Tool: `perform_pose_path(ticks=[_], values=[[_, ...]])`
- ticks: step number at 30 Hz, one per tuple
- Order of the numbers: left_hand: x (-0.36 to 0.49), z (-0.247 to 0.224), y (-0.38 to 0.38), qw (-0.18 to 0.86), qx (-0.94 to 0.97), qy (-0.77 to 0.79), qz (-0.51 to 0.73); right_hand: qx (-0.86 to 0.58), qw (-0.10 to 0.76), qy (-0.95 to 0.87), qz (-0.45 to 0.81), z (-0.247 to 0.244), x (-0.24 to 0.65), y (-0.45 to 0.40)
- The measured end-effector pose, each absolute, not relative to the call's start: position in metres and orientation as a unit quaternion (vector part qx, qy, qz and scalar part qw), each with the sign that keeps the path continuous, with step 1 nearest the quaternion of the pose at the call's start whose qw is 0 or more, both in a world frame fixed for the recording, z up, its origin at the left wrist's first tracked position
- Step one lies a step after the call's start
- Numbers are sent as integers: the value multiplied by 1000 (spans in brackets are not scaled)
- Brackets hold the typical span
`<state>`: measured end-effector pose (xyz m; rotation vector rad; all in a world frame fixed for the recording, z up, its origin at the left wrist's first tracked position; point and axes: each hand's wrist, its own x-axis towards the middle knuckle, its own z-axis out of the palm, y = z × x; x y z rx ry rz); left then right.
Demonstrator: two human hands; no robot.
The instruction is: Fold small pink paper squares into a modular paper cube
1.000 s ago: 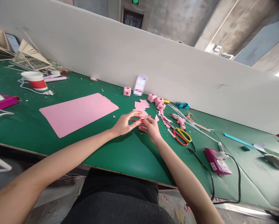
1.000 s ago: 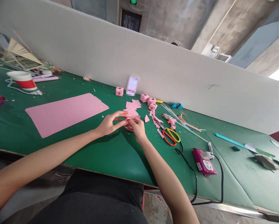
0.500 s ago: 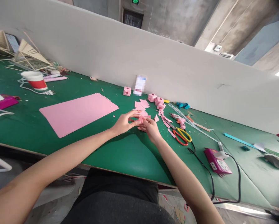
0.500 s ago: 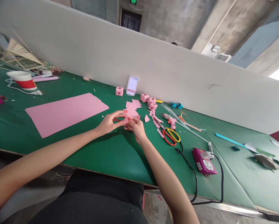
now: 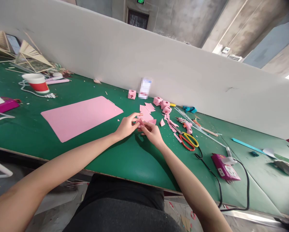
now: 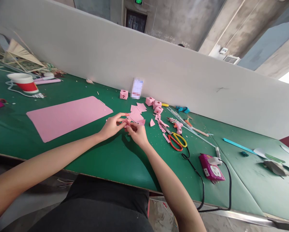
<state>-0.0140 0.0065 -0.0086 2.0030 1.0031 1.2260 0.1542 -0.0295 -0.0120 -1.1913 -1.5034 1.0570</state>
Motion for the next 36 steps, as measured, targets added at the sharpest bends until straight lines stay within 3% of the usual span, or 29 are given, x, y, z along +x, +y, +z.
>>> perform_pose_path(ticks=[3,10,19,30,36], values=[[-14,-9,7,283,754,380,455,-498,451,-631,389,-11,154,-31],[-14,-9,5,272,759,383,451,-583,393,-699,128,-6,156,-37],[-13,-4,2,248,777,389,428,-587,366,-719,70,-2,148,-42],[-14,-7,4,228,754,353,504,-599,430,-662,138,-4,153,-39],[-16,-11,6,160,824,347,419,-564,416,-713,24,-5,150,-40]])
